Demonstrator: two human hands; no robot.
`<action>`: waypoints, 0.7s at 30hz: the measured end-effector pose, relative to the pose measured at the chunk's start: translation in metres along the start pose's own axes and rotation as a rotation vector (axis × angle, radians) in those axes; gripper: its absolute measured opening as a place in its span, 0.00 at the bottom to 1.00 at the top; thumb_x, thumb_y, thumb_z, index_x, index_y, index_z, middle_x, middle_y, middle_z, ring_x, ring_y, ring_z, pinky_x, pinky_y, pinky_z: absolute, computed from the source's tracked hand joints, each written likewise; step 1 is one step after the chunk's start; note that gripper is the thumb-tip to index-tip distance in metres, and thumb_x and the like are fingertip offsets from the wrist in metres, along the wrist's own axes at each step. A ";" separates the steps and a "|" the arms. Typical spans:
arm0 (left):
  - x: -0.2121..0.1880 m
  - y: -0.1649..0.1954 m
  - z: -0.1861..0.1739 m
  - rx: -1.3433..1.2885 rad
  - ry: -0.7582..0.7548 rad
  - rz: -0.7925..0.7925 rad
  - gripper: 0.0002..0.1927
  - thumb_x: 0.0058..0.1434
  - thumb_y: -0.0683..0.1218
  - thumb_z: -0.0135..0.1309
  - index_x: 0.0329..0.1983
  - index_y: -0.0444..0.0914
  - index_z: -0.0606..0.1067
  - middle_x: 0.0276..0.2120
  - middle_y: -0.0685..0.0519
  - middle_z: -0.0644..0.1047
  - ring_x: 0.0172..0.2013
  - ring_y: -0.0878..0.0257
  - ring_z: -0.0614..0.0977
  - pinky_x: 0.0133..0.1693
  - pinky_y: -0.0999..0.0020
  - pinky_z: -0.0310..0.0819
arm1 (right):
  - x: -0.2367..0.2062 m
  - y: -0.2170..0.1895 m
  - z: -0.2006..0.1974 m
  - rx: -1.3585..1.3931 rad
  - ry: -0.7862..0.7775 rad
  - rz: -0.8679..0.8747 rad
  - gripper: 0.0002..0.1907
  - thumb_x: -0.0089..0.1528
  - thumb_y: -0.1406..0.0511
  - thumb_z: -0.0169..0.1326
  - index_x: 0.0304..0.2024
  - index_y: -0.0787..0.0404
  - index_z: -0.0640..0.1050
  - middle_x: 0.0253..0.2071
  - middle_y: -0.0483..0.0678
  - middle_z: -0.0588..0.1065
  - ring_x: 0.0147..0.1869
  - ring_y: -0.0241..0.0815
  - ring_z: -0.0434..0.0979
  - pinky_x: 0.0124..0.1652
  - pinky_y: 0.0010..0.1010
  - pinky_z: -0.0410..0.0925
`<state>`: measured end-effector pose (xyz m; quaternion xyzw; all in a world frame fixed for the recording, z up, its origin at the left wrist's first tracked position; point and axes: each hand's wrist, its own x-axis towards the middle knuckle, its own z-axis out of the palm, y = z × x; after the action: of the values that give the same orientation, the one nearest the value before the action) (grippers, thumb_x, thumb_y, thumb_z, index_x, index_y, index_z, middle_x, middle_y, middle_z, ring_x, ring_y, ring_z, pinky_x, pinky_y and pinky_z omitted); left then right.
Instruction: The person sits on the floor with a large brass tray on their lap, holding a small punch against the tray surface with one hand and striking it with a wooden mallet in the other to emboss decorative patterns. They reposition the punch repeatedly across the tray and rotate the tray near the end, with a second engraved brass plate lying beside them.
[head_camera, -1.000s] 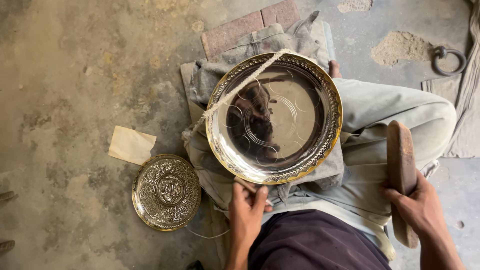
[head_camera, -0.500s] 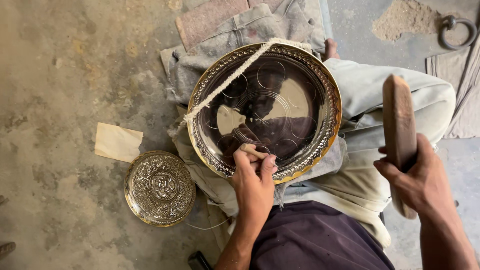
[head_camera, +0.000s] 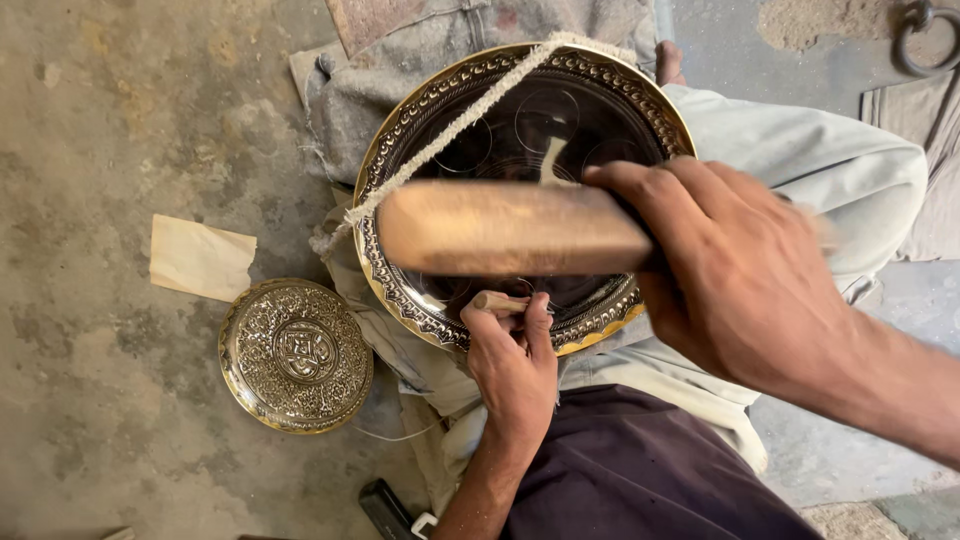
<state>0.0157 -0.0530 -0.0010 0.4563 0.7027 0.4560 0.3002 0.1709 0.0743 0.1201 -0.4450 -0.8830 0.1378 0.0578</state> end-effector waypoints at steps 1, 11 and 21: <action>0.000 0.000 -0.001 0.016 -0.006 -0.021 0.15 0.71 0.45 0.56 0.45 0.30 0.65 0.36 0.49 0.77 0.34 0.63 0.83 0.32 0.69 0.79 | 0.005 -0.003 -0.002 0.101 0.013 -0.006 0.33 0.57 0.68 0.56 0.66 0.66 0.70 0.40 0.52 0.74 0.41 0.46 0.77 0.40 0.38 0.72; 0.021 0.001 -0.008 0.101 -0.169 0.080 0.15 0.70 0.48 0.57 0.46 0.32 0.69 0.34 0.47 0.78 0.34 0.55 0.83 0.35 0.61 0.78 | 0.007 0.011 -0.021 -0.544 -0.310 -0.061 0.22 0.64 0.60 0.51 0.61 0.52 0.73 0.37 0.46 0.77 0.36 0.42 0.79 0.39 0.35 0.71; 0.065 0.018 -0.018 0.161 -0.667 0.209 0.17 0.65 0.46 0.59 0.53 0.36 0.70 0.40 0.44 0.80 0.40 0.44 0.84 0.38 0.53 0.80 | -0.073 0.042 0.018 -0.125 -0.164 0.398 0.28 0.54 0.69 0.57 0.59 0.60 0.75 0.42 0.55 0.79 0.40 0.55 0.80 0.42 0.45 0.71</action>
<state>-0.0187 0.0028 0.0218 0.6716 0.5492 0.2532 0.4280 0.2428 0.0366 0.0922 -0.6005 -0.7863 0.1272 -0.0702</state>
